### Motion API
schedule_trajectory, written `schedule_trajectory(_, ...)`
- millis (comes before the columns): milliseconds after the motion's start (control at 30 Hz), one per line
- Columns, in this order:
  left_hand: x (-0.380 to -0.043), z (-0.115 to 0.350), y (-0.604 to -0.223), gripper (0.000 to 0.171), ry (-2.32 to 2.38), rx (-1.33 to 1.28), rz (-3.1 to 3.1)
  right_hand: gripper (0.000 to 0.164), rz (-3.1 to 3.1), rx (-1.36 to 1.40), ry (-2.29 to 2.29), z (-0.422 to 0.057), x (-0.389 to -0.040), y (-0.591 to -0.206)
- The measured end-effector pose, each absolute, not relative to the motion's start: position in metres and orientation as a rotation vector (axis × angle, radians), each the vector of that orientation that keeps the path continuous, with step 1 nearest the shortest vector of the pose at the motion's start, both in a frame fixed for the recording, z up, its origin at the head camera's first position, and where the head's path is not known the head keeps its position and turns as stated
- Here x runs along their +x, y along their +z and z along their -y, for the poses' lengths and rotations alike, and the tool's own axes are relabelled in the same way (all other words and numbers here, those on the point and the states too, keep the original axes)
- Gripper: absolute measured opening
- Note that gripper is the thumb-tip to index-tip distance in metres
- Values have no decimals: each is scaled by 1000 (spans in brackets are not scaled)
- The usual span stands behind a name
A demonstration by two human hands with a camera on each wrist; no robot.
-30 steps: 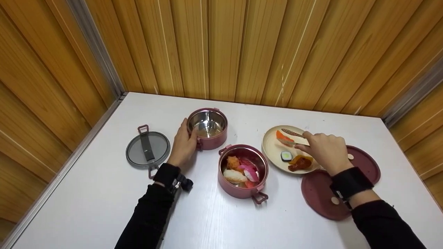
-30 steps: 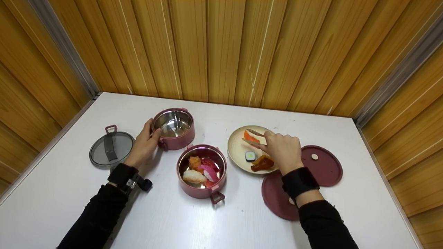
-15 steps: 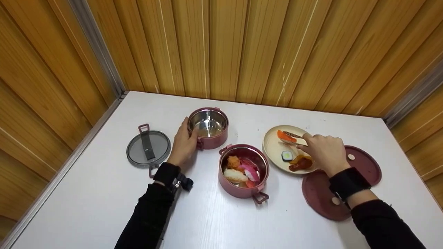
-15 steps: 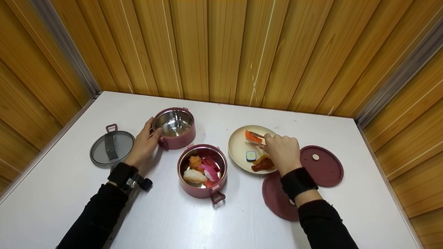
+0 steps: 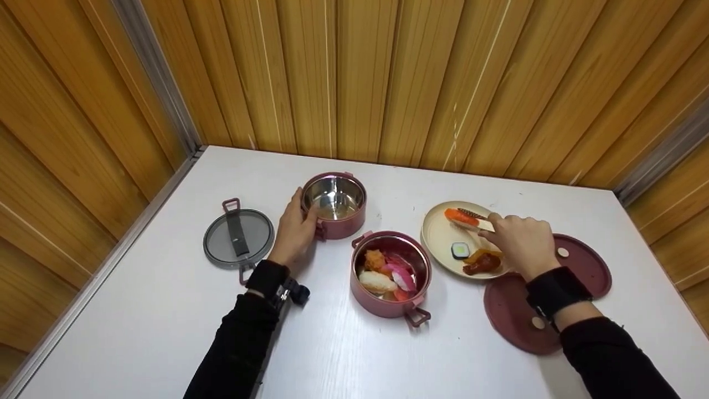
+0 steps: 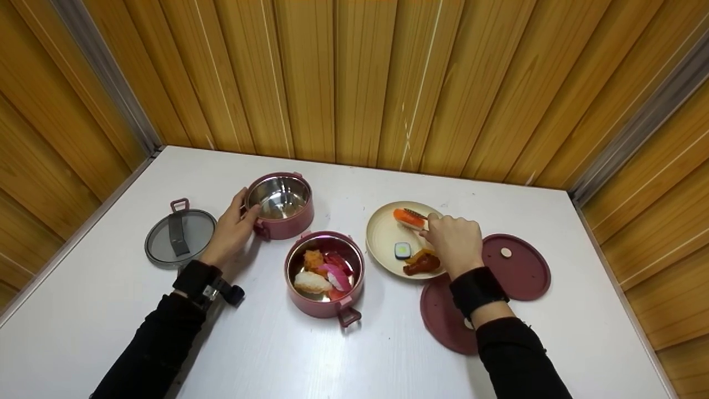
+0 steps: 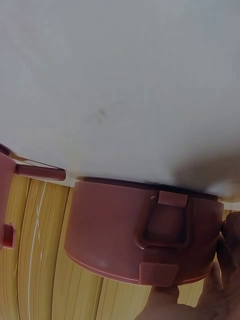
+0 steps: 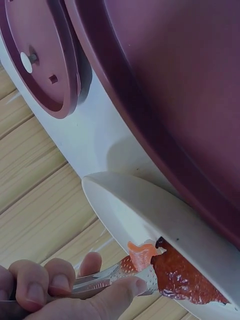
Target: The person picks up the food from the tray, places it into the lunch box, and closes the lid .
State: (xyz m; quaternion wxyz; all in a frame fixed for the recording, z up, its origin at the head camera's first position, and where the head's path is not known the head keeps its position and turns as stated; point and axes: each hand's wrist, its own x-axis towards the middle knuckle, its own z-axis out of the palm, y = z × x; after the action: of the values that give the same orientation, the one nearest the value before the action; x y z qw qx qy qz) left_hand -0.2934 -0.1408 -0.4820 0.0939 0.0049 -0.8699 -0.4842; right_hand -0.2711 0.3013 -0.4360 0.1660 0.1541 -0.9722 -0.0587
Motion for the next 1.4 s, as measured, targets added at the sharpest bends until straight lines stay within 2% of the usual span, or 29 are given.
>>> schedule_trajectory(267, -293, 140, -481, 68, -1434, 14, 2594, 36, 2787, 390, -71, -311, -274, -432)
schedule_trajectory(733, -291, 142, -479, 67, -1506, 47, 2605, 46, 2970, 327, -84, -313, -273, -421)
schedule_trajectory(1400, -293, 142, -479, 66, -1536, 60, 2605, 43, 2973, 324, -30, -316, -274, -422)
